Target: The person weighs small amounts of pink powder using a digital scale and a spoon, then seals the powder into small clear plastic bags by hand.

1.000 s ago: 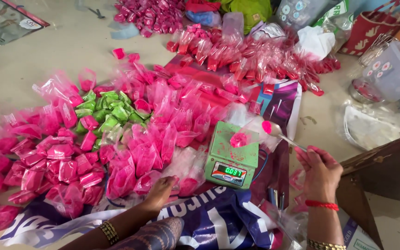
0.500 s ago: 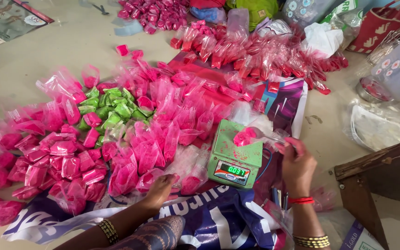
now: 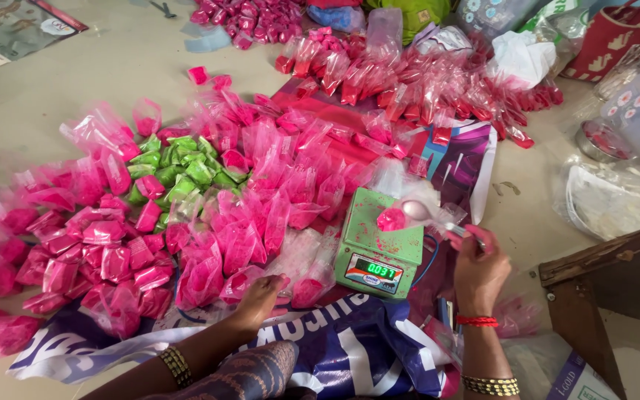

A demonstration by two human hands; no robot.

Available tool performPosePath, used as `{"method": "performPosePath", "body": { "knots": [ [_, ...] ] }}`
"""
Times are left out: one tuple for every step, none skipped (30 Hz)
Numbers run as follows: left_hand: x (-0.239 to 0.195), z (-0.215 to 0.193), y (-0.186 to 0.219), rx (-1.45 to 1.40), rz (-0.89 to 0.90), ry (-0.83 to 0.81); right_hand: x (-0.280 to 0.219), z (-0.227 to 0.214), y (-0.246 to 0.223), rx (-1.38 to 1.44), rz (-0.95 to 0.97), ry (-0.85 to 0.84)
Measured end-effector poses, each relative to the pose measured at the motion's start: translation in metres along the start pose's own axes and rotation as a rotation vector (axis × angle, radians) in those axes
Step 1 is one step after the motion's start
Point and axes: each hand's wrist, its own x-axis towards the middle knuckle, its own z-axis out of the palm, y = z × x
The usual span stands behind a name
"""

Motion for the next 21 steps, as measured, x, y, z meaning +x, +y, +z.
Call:
{"method": "performPosePath", "body": {
  "knots": [
    [-0.002,0.0,-0.001,-0.008,0.0,-0.003,-0.001,-0.001,-0.001,0.016,0.001,-0.012],
    [-0.001,-0.002,-0.003,-0.009,-0.003,0.001,-0.002,-0.001,-0.003,0.016,0.003,-0.017],
    [0.001,-0.002,-0.003,-0.009,0.0,-0.001,-0.002,-0.003,-0.004,0.027,-0.029,-0.001],
    [0.002,-0.002,-0.004,-0.008,0.003,-0.003,-0.002,-0.005,-0.006,0.037,-0.061,0.014],
    [0.002,-0.001,-0.003,-0.009,0.0,-0.003,-0.002,-0.006,-0.009,0.035,-0.059,0.012],
    [0.001,0.0,-0.002,-0.007,-0.002,0.001,-0.003,-0.008,-0.012,-0.001,-0.078,0.026],
    [0.0,0.001,-0.002,-0.005,-0.005,0.006,-0.003,-0.01,-0.015,-0.037,-0.096,0.039],
    [-0.003,0.001,-0.001,-0.004,-0.009,0.007,-0.006,-0.01,-0.018,-0.038,-0.093,0.037],
    [-0.005,0.003,0.001,0.006,-0.008,0.01,-0.007,-0.011,-0.022,-0.085,-0.122,0.045],
    [-0.006,0.004,0.004,0.016,-0.007,0.013,-0.008,-0.011,-0.025,-0.132,-0.15,0.052],
    [-0.008,0.005,0.005,0.015,-0.008,0.014,-0.009,-0.01,-0.023,-0.132,-0.15,0.051],
    [-0.009,0.005,0.006,0.023,-0.006,0.015,-0.011,-0.009,-0.021,-0.135,-0.235,0.041],
    [-0.011,0.006,0.007,0.031,-0.005,0.017,-0.013,-0.007,-0.018,-0.137,-0.318,0.03],
    [-0.01,0.005,0.006,0.031,-0.006,0.018,-0.014,-0.007,-0.018,-0.137,-0.317,0.029],
    [-0.009,0.005,0.005,0.025,-0.002,0.013,-0.015,-0.006,-0.018,-0.129,-0.334,0.035],
    [-0.009,0.004,0.005,0.019,0.003,0.009,-0.016,-0.006,-0.018,-0.122,-0.351,0.041],
    [-0.009,0.003,0.005,0.018,0.001,0.011,-0.016,-0.006,-0.014,-0.121,-0.35,0.039],
    [-0.01,0.002,0.005,0.016,0.002,0.013,-0.015,-0.007,-0.009,-0.053,-0.264,0.06],
    [-0.011,0.002,0.005,0.015,0.003,0.012,-0.014,-0.008,-0.005,0.013,-0.177,0.084],
    [-0.01,0.002,0.005,0.016,0.002,0.012,-0.014,-0.012,-0.002,0.013,-0.176,0.084],
    [-0.01,0.002,0.006,0.019,0.003,0.012,-0.014,-0.016,0.001,0.223,-0.012,0.108]
  ]
}}
